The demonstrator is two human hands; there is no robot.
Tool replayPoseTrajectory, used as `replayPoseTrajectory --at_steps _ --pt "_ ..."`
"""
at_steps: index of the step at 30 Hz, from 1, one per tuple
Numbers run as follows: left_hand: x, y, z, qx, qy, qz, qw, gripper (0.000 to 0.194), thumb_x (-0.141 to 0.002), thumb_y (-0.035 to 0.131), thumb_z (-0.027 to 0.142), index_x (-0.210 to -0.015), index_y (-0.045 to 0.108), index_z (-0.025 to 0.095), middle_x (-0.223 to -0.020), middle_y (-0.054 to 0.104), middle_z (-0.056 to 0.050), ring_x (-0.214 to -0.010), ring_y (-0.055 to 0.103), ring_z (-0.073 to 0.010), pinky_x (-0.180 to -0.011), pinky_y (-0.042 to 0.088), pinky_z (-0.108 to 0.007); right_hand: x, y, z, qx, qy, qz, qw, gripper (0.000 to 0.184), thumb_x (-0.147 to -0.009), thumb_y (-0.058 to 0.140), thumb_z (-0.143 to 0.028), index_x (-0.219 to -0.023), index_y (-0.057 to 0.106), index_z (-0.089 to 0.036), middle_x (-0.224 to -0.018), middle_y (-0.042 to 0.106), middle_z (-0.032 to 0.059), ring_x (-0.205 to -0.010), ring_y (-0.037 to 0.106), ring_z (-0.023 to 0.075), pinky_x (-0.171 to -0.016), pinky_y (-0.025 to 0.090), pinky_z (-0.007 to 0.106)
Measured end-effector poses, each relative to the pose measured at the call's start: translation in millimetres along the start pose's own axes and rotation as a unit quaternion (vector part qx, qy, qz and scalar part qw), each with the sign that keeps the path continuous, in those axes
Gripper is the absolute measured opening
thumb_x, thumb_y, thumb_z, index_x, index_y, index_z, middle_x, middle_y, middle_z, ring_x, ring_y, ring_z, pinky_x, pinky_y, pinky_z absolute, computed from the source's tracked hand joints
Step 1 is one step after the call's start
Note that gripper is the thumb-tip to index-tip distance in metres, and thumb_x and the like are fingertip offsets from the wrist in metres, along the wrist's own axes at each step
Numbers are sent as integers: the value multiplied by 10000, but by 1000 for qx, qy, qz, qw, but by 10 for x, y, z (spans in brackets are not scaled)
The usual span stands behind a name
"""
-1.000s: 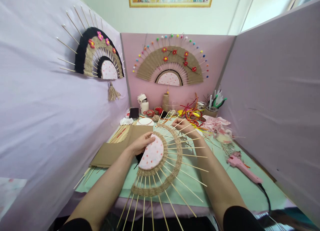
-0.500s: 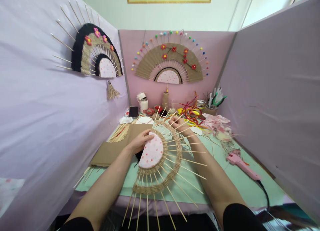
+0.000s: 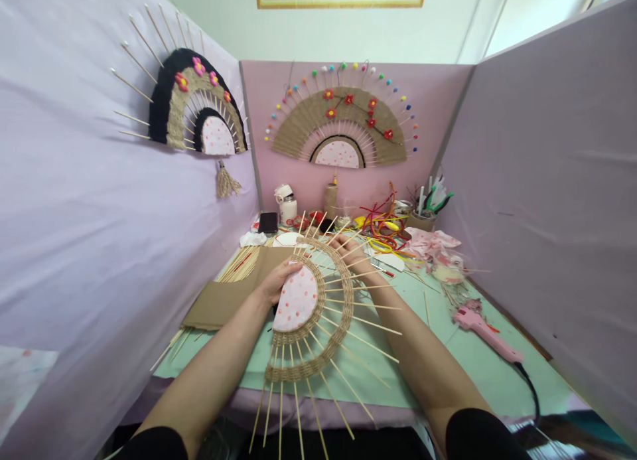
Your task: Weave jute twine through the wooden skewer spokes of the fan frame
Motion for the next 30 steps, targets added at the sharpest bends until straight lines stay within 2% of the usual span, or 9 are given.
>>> replayPoseTrajectory --at_steps 3,5,6,8,10,12,20,26,30 --pt "-15 -114 30 16 6 42 999 283 -720 620 117 -994 551 128 -732 686 -43 -624 660 -165 -644 529 -289 -39 -268 -39 23 -24 69 997 293 -697 602 -459 -791 577 -183 -763 577 28 -713 477 167 -666 364 305" --pt "-23 -171 46 25 7 62 998 239 -727 615 121 -957 551 126 -692 677 -33 -587 653 -156 -624 529 -277 -38 -404 -49 25 -24 99 995 278 -681 624 -444 -758 580 -180 -737 568 18 -696 474 155 -661 359 294" --pt "-25 -187 58 28 11 67 997 213 -729 614 122 -932 549 127 -675 672 -27 -569 649 -150 -608 527 -268 -35 -409 -33 8 -11 83 996 269 -679 630 -440 -721 576 -179 -690 549 4 -649 459 139 -629 352 280" --pt "-28 -200 79 34 18 70 997 184 -729 615 121 -896 540 133 -666 668 -20 -555 646 -144 -581 523 -251 -5 -275 36 -68 51 -17 996 270 -678 644 -435 -666 564 -177 -604 498 -24 -549 405 102 -552 320 251" --pt "-28 -200 87 37 20 71 997 178 -725 619 117 -879 533 137 -671 667 -18 -559 647 -143 -570 523 -247 87 -90 65 -144 115 -120 975 277 -666 667 -428 -651 560 -173 -568 475 -36 -501 380 82 -506 295 234" --pt "-30 -200 80 38 18 71 997 174 -723 620 117 -871 530 138 -681 668 -21 -568 649 -147 -575 527 -257 177 19 53 -188 154 -172 955 281 -649 692 -420 -663 560 -172 -583 498 -32 -508 418 83 -502 310 230" --pt "-63 -227 -14 34 2 64 997 241 -707 639 117 -927 546 147 -734 671 -31 -599 652 -156 -602 528 -277 245 103 134 -213 195 -208 935 258 -593 752 -364 -678 591 -181 -596 560 -32 -521 498 92 -522 373 242" --pt "-56 -196 -31 38 1 53 998 249 -715 627 108 -950 551 142 -736 673 -35 -620 654 -155 -622 528 -275 233 124 126 -194 176 -200 944 298 -585 749 -393 -676 573 -171 -554 532 -57 -476 463 69 -513 358 236" --pt "-27 -91 -38 41 -10 14 999 250 -732 607 110 -975 557 139 -768 681 -42 -642 658 -154 -640 529 -274 231 112 90 -182 162 -201 949 283 -589 743 -354 -704 563 -170 -573 534 -51 -487 463 74 -518 352 238"
Point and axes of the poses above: each hand's wrist, its own x-axis away from the middle knuckle, its own y-axis out of the palm, z = x × y, the point moved 8 cm from there along -x, towards the middle knuckle
